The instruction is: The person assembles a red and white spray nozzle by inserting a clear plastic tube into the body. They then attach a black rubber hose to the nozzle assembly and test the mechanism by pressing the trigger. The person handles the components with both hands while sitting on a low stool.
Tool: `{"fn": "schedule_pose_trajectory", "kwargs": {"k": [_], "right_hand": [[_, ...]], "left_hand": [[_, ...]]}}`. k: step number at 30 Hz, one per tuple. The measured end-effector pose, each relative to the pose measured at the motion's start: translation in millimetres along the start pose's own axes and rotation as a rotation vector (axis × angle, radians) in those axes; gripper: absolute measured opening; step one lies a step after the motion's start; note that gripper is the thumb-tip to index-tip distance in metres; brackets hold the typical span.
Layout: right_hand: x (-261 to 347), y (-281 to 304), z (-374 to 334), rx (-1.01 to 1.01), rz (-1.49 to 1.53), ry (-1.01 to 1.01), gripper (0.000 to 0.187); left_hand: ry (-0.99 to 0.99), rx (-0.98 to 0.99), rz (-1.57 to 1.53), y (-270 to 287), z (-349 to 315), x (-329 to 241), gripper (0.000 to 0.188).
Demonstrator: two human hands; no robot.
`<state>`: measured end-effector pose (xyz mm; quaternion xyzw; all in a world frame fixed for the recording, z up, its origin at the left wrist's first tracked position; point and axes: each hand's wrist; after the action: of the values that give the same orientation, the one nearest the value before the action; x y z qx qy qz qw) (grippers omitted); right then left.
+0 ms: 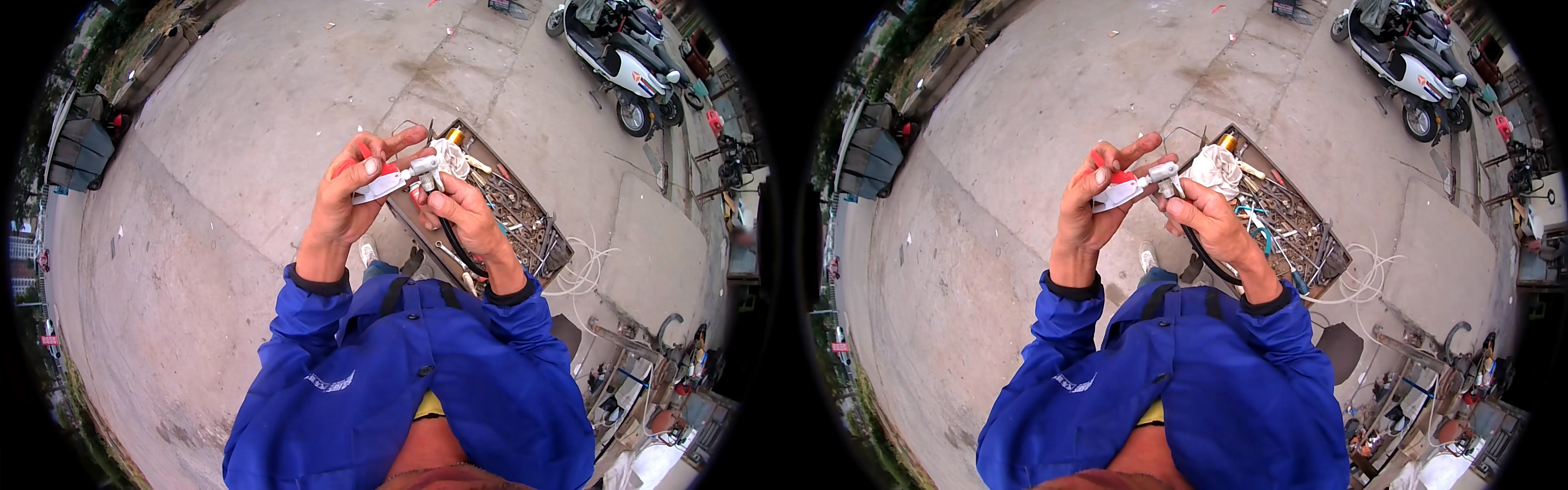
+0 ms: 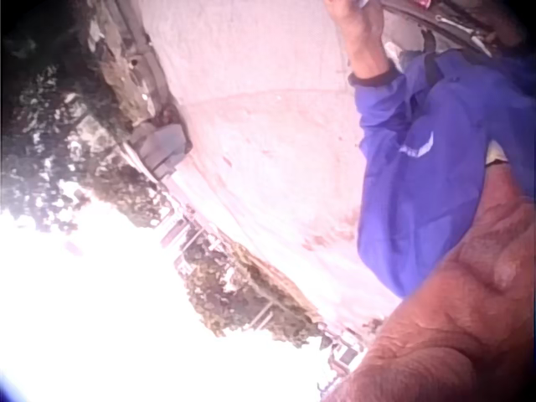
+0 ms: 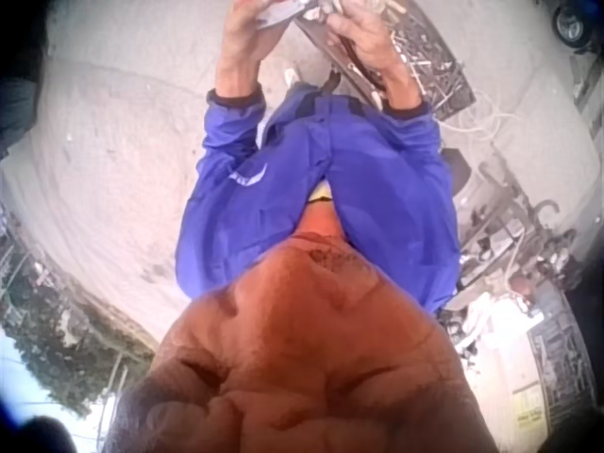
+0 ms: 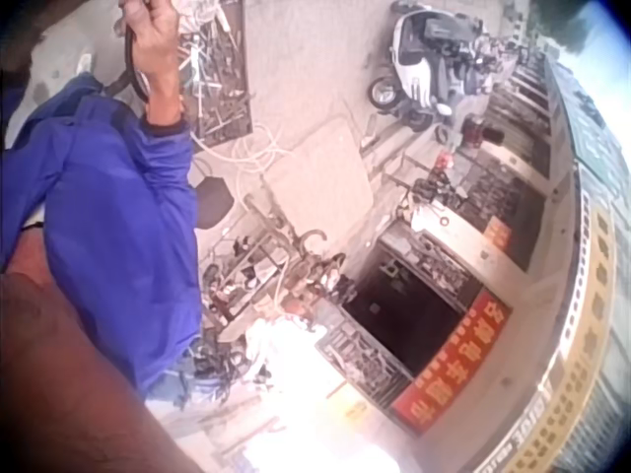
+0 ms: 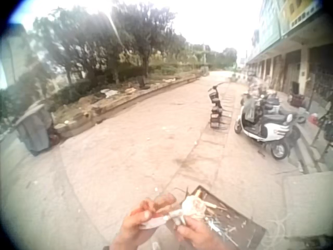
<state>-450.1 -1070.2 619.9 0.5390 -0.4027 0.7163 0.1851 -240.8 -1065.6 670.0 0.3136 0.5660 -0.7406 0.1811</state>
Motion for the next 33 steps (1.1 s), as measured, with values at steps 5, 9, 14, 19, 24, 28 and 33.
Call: {"fn": "schedule_pose_trajectory", "kwargs": {"k": [5,9,14,19,24,28,33], "right_hand": [[-4.4,6.9,-6.1,0.049,0.028,0.040,0.037],[-4.5,9.3,-6.7,0.065,-0.117,0.007,0.037],[-6.6,15.5,-10.6,0.056,-0.251,0.019,0.039],[1.8,19.6,-12.1,0.091,-0.442,0.036,0.047],[4.7,24.4,-12.8,0.121,-0.535,-0.005,0.050],[-1.3,27.3,-12.2,0.100,-0.545,0.028,0.048],[-14.0,35.1,-12.2,0.078,-0.508,0.024,0.046]], "left_hand": [[0.054,0.023,0.074,1.8,-2.5,-8.7,0.026],[0.082,0.050,0.028,-5.9,-5.1,-12.7,0.021],[0.091,0.054,0.133,-7.5,-5.4,-13.0,0.028],[0.110,0.109,0.236,-7.9,-6.7,-13.5,0.030],[0.162,0.094,0.270,-2.7,-7.6,-11.3,0.031],[0.176,0.035,0.283,-7.2,-6.1,-10.3,0.030],[0.201,-0.012,0.178,1.2,-4.8,-3.5,0.025]]}}
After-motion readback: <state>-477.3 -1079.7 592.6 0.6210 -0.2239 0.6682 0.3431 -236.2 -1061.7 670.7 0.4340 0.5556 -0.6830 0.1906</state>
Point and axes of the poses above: each hand's wrist, its own z-axis towards the middle knuckle, its own y-axis out of the back of the hand, x = y × z, and after that the axes turned 4 degrees about -z, right-handed
